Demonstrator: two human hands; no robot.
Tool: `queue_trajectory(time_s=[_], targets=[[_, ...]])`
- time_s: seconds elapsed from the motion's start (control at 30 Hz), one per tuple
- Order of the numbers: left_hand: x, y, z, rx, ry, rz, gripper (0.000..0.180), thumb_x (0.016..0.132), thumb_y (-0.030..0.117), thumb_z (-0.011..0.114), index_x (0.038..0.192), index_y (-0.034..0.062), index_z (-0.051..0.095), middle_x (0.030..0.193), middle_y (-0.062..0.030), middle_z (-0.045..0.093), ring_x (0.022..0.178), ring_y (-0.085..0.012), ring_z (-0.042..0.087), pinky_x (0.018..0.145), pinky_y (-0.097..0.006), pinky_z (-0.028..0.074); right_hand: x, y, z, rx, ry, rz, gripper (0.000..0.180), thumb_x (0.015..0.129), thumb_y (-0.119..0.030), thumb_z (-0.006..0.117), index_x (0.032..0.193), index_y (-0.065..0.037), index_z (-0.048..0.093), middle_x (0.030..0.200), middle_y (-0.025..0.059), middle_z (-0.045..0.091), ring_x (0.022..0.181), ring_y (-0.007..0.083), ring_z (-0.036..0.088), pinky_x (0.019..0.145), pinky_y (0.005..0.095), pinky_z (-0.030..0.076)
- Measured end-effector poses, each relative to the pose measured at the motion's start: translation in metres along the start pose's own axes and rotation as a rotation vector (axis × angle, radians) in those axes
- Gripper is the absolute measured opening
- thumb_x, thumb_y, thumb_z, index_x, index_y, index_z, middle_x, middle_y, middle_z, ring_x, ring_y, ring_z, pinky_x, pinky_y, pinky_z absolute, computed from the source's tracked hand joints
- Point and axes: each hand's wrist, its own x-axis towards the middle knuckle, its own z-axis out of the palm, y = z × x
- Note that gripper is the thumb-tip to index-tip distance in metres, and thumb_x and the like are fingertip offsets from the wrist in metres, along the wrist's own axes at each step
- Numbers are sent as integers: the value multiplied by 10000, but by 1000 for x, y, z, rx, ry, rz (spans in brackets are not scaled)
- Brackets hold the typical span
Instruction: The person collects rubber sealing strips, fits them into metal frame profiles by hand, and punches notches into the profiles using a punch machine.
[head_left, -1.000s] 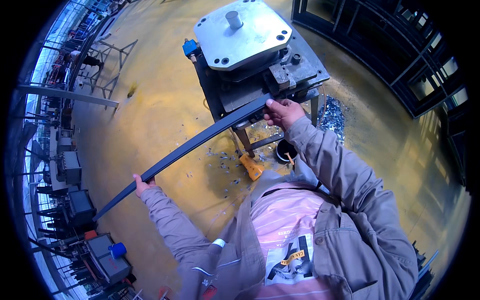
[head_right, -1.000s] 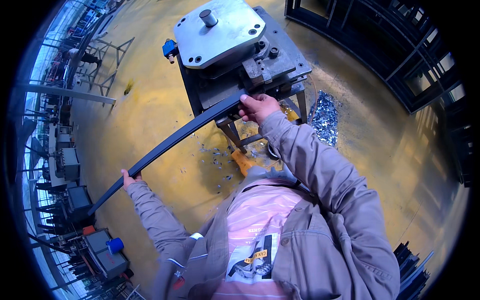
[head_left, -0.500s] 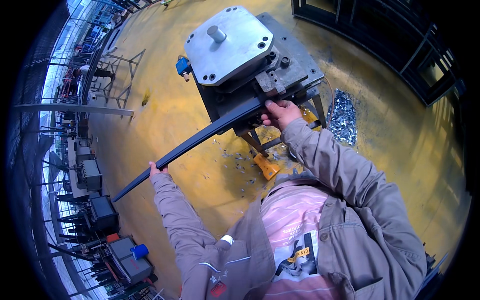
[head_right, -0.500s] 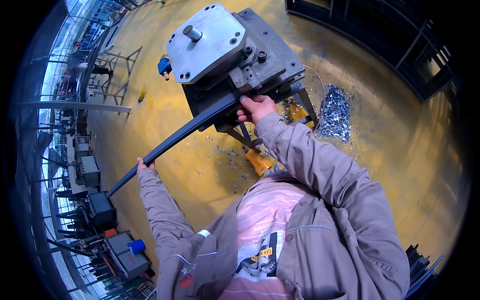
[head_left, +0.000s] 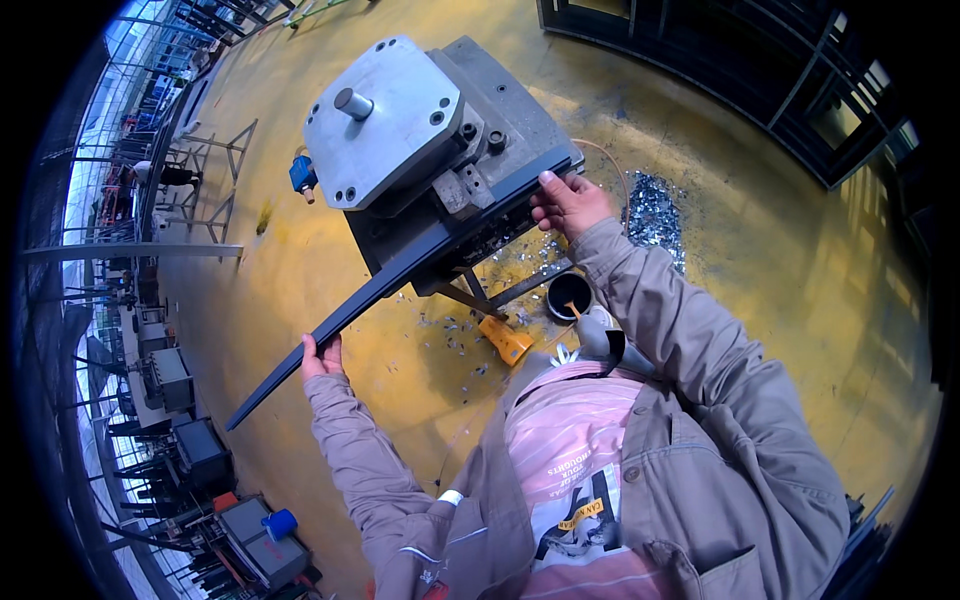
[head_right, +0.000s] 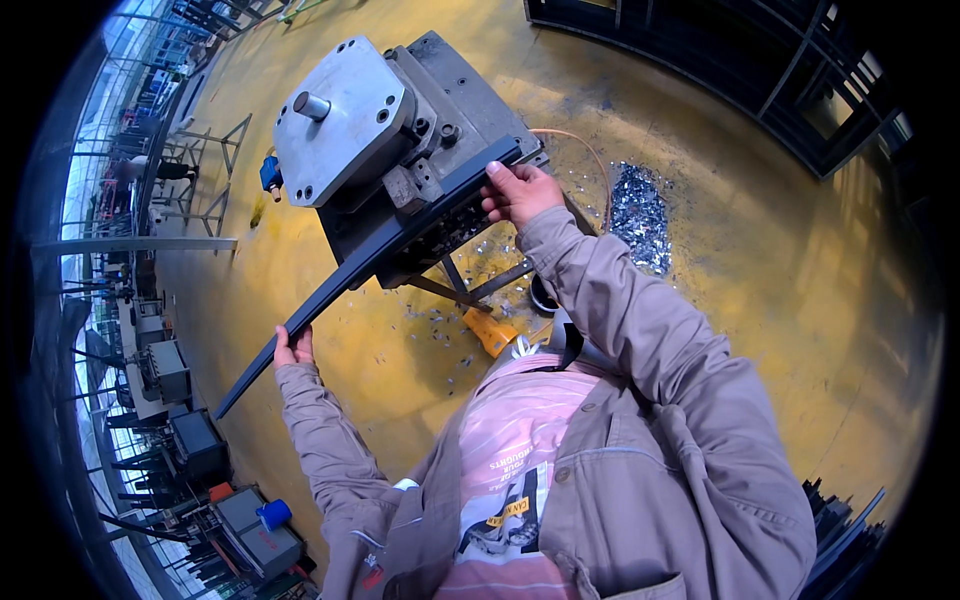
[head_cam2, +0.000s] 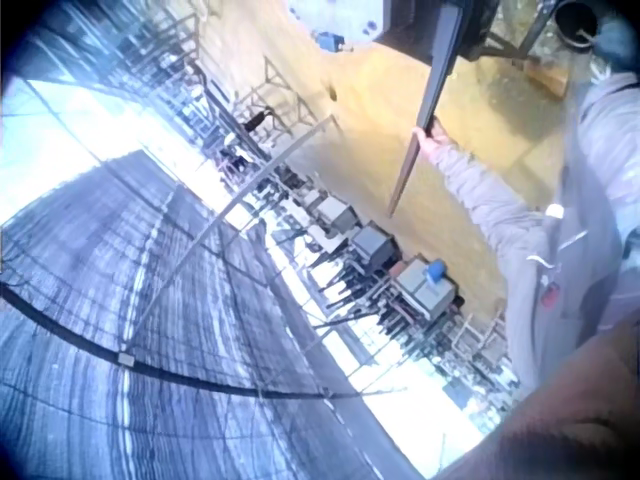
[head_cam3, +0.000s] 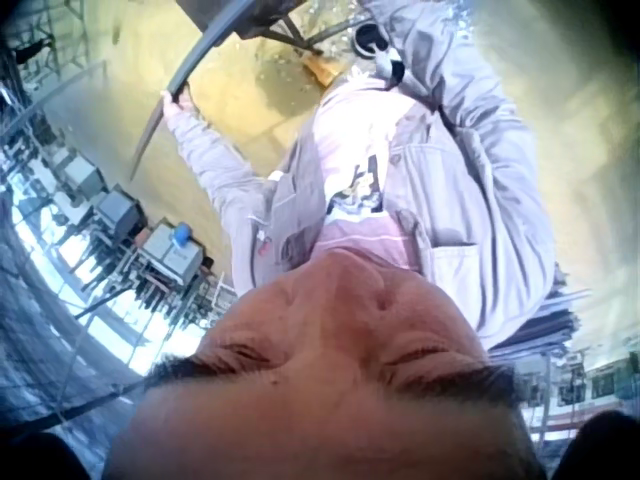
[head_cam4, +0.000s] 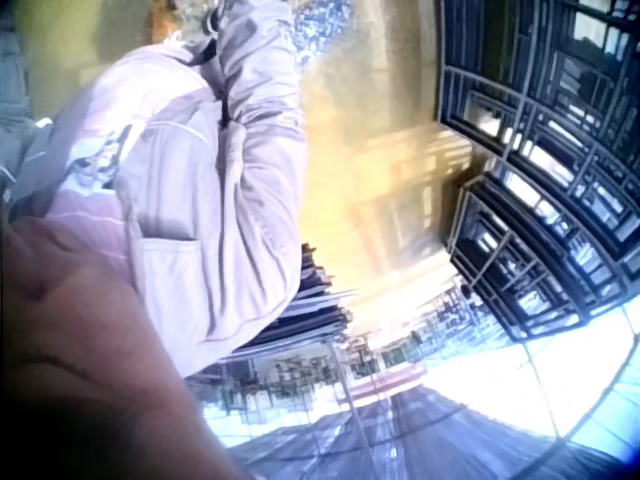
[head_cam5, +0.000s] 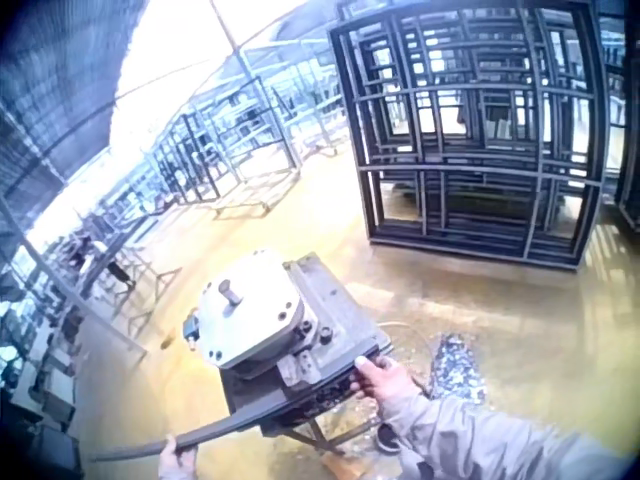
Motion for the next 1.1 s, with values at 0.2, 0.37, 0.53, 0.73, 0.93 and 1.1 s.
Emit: queue_trajectory(time_s=[0.2, 0.37, 0.53, 0.73, 0.93, 1.1], targets=[[-2, 8, -6, 45, 16, 26, 399, 1175, 250, 815, 1329, -92, 682, 1301, -278, 815, 1211, -425, 847, 1126, -595, 734, -2, 4, 6, 10, -18, -21, 492, 1130, -385, 885, 1252, 39, 665, 979, 122, 826, 754, 173, 763, 633, 336, 634], [-4, 7, 4, 63, 4, 15, 435, 1172, 273, 821, 1352, -95, 676, 1295, -268, 815, 1194, -401, 848, 1130, -569, 732, -4, 5, 5, -5, 21, -49, 459, 1141, -390, 862, 1256, 13, 676, 994, 121, 825, 759, 185, 767, 651, 340, 625], [-9, 2, 1, 90, -9, 24, 450, 1161, 290, 837, 1349, -85, 675, 1287, -254, 818, 1191, -396, 848, 1130, -559, 733, -5, 2, 6, -7, 30, -60, 453, 1142, -398, 863, 1234, -2, 664, 976, 113, 816, 745, 175, 749, 637, 329, 606], [-11, -3, 1, 68, 7, 30, 429, 1153, 293, 850, 1329, -64, 690, 1267, -233, 829, 1168, -370, 855, 1088, -537, 746, -3, 2, 1, -42, 28, -72, 460, 1138, -401, 870, 1225, 0, 661, 952, 103, 808, 714, 165, 738, 607, 320, 589], [0, -4, -6, 20, -21, -17, 422, 1191, 362, 790, 1364, -17, 724, 1285, -211, 850, 1161, -374, 858, 1049, -562, 748, 6, 9, -10, -2, 11, -73, 534, 1097, -421, 918, 1223, 12, 631, 926, 127, 799, 674, 183, 724, 577, 347, 575], [26, 8, -42, -166, 147, -36, 480, 1241, 385, 689, 1420, -61, 692, 1401, -258, 803, 1297, -473, 799, 1130, -697, 693, 13, 1, -5, -39, -46, -20, 579, 1080, -471, 924, 1246, 10, 649, 917, 115, 772, 648, 182, 693, 545, 346, 540]])
